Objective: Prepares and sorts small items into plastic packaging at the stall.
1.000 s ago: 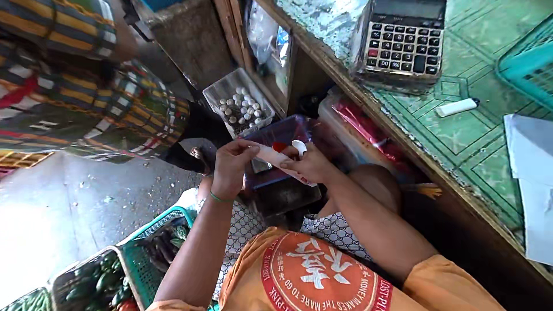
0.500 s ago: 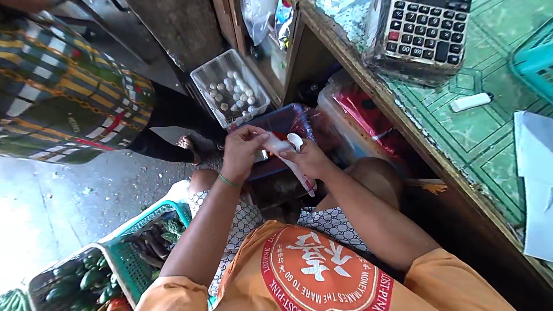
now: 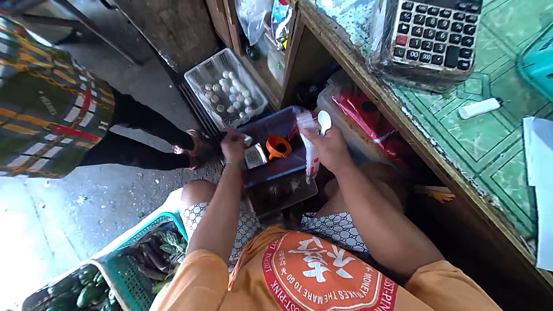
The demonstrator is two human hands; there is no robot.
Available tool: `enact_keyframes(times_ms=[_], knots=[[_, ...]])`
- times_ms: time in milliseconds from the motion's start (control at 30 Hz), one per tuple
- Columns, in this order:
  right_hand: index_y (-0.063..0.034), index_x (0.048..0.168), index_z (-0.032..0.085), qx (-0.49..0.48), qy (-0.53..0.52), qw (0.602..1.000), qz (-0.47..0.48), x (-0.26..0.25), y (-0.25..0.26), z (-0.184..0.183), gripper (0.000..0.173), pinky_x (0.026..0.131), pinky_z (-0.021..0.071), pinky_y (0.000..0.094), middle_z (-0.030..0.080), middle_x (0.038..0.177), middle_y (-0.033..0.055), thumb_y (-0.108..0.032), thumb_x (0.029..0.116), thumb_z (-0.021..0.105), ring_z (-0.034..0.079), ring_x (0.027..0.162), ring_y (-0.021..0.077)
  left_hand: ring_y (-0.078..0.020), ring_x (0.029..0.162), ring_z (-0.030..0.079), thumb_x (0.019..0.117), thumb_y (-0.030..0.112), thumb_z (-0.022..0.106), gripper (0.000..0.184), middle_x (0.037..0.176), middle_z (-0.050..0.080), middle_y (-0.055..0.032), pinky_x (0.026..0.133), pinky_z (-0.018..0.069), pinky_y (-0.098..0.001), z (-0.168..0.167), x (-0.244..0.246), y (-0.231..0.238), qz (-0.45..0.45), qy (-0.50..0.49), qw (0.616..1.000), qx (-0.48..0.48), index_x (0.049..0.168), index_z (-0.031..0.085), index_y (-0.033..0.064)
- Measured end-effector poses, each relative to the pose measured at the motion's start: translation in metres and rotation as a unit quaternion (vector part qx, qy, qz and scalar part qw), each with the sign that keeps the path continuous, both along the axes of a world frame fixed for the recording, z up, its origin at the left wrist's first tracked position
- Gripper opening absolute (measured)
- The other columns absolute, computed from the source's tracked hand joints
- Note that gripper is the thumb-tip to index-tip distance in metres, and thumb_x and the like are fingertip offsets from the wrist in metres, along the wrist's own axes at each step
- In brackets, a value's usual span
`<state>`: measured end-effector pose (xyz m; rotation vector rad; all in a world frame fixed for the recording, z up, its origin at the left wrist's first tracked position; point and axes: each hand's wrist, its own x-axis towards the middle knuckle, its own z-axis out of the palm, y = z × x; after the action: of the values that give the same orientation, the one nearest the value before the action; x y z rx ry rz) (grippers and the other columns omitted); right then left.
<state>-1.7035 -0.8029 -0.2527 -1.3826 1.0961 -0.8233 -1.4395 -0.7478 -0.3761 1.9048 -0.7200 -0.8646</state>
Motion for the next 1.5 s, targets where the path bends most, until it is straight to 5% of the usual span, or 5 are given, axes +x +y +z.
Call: enact_keyframes(times_ms=[400,800,1033,1267,1500], knots=[[-0.0073,0.109,0.070,-0.004,-0.021,1.000,-0.007,-0.004,-0.002,0.003,0.015,0.071,0.0617,0.0303,0.072,0.088,0.0026,-0.018,0.0986,0.068,0.070,0.075,0.0098,-0.0260,0.105,0.068,0.1043,0.035,0.058,0.052,0.124,0.066,-0.0193,0.091,0.0572,-0.0439,-0.065,-0.004,-0.059,0.058,0.268,0.962,-0.007,0.141,0.050,-0.0009],[-0.0046,0.115,0.068,0.049,-0.047,0.998,-0.009,0.000,-0.014,0.001,0.027,0.076,0.0633,0.0339,0.074,0.095,0.0073,-0.013,0.0912,0.077,0.072,0.083,0.0148,-0.0432,0.138,0.047,0.0902,0.038,0.071,0.046,0.141,0.059,-0.0194,0.105,0.0435,-0.0662,-0.127,-0.003,-0.035,-0.362,-0.287,0.792,0.398,0.124,0.070,0.0066],[-0.0042,0.113,0.068,0.016,0.016,1.000,0.009,-0.001,-0.015,0.004,0.029,0.073,0.0624,0.0393,0.073,0.092,0.0086,-0.021,0.0914,0.078,0.071,0.078,0.0169,-0.0474,0.113,0.064,0.0927,0.031,0.069,0.044,0.120,0.067,-0.0281,0.090,0.0506,-0.0700,-0.023,0.008,-0.024,-0.268,-0.246,0.838,0.408,0.125,0.063,0.0003],[0.0003,0.110,0.069,-0.049,-0.077,0.994,-0.065,-0.024,0.027,0.064,0.031,0.079,0.0636,0.0389,0.074,0.090,0.0091,-0.017,0.0869,0.081,0.073,0.081,0.0157,-0.0237,0.099,0.070,0.0890,0.014,0.072,0.048,0.116,0.068,-0.0171,0.084,0.0615,-0.0474,0.145,-0.043,0.037,-0.107,-0.042,0.993,-0.025,0.133,0.058,-0.0012],[-0.0020,0.102,0.070,-0.256,0.153,0.931,-0.212,-0.167,0.076,0.209,0.024,0.063,0.0573,0.0363,0.068,0.080,0.0076,-0.022,0.0915,0.077,0.065,0.069,0.0147,-0.0156,0.082,0.073,0.0974,0.003,0.053,0.038,0.101,0.071,-0.0069,0.069,0.0640,-0.0340,0.263,-0.235,0.016,-0.250,0.325,0.894,-0.180,0.135,0.047,0.0008]])
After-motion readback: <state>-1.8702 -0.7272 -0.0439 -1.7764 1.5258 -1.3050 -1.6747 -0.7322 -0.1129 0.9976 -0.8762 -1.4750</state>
